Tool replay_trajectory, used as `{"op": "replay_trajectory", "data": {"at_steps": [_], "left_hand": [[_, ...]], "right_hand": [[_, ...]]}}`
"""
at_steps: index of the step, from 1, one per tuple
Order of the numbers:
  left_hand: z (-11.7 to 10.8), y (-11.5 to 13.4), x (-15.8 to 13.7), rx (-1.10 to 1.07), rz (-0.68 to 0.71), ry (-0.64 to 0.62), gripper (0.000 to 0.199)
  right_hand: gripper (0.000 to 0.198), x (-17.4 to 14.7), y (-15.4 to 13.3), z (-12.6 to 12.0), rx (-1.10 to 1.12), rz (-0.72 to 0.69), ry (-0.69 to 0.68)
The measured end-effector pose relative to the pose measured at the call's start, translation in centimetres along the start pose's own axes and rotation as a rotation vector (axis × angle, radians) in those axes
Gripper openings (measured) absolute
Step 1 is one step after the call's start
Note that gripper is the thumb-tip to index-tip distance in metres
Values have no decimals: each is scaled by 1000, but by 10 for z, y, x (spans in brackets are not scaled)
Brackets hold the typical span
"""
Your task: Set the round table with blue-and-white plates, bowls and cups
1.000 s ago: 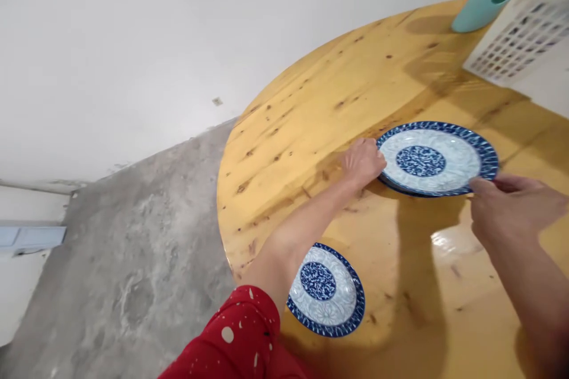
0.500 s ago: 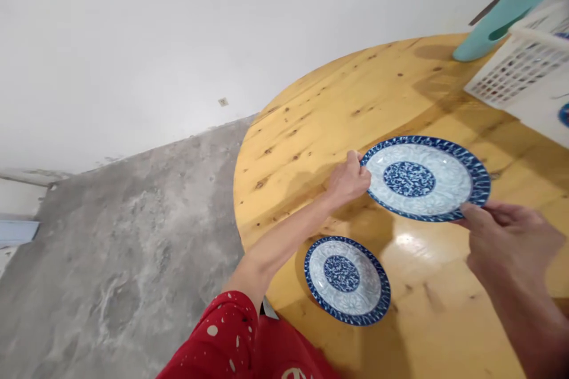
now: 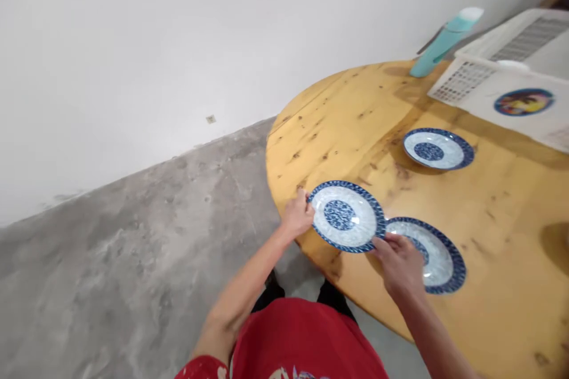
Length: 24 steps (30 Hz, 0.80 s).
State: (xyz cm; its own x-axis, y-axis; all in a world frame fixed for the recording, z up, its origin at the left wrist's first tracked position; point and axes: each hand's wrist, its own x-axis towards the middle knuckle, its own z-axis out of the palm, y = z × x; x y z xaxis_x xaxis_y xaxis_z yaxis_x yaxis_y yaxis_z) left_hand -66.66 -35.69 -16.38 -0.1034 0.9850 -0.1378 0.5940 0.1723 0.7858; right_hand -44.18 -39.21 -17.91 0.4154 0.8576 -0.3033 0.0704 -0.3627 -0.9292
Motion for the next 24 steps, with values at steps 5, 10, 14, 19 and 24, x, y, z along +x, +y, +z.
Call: {"op": "replay_trajectory", "data": {"at_steps": [5,10,14,19,24], "left_hand": [[-54,-55,-17,-90,-1,49,17],[-76,-80,-1,-174,-11,47,15],[-84,-91,37,-220,4,6,13],[-91,-99,111,-206,46,-83,12],[-98,-91,193,-129,65,-201,12]], "right_hand": [[46,-51,16,65,168,86,-88],[45,-58,12,101,157,60,-163],[49,-42,10,126,138,75,-169],[41,-4,8,166,127,37,-156],[43,36,2,212,261,75,-37]]}}
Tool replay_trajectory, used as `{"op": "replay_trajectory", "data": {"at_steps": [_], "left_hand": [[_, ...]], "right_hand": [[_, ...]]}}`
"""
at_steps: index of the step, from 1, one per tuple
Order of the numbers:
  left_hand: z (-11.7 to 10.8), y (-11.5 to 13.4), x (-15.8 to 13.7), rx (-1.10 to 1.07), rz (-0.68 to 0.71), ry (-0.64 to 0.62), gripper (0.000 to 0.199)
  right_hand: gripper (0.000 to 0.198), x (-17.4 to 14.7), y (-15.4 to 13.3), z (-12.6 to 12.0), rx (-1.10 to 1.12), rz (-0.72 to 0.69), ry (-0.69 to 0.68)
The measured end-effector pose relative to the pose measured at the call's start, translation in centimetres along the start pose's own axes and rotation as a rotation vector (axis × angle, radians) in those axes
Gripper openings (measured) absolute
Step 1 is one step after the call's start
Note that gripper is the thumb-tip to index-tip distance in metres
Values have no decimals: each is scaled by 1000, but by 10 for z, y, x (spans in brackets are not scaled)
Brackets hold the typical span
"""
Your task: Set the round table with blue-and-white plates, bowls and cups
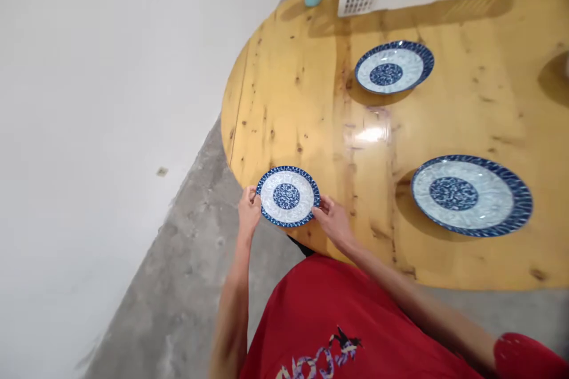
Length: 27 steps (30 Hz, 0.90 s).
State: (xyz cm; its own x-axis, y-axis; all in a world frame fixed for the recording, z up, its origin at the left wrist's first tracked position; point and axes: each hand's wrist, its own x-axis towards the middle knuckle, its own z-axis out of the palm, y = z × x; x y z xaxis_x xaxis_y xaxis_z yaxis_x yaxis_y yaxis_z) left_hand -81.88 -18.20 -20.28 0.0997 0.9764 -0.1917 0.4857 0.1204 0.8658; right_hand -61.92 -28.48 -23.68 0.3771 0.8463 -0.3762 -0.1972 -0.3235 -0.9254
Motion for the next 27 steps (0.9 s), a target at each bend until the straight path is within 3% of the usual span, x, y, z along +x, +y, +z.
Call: {"op": "replay_trajectory", "data": {"at_steps": [7,19,27], "left_hand": [[-9,10,91,101,-29,-144,15],[11,33,174,43,93,-368,13],[23,42,239,151,293,-568,14]], "right_hand": [[40,28,2,48,102,127,117],[33,65,3,81,132,99,365],[21,94,-5,116,157,128,630]]}}
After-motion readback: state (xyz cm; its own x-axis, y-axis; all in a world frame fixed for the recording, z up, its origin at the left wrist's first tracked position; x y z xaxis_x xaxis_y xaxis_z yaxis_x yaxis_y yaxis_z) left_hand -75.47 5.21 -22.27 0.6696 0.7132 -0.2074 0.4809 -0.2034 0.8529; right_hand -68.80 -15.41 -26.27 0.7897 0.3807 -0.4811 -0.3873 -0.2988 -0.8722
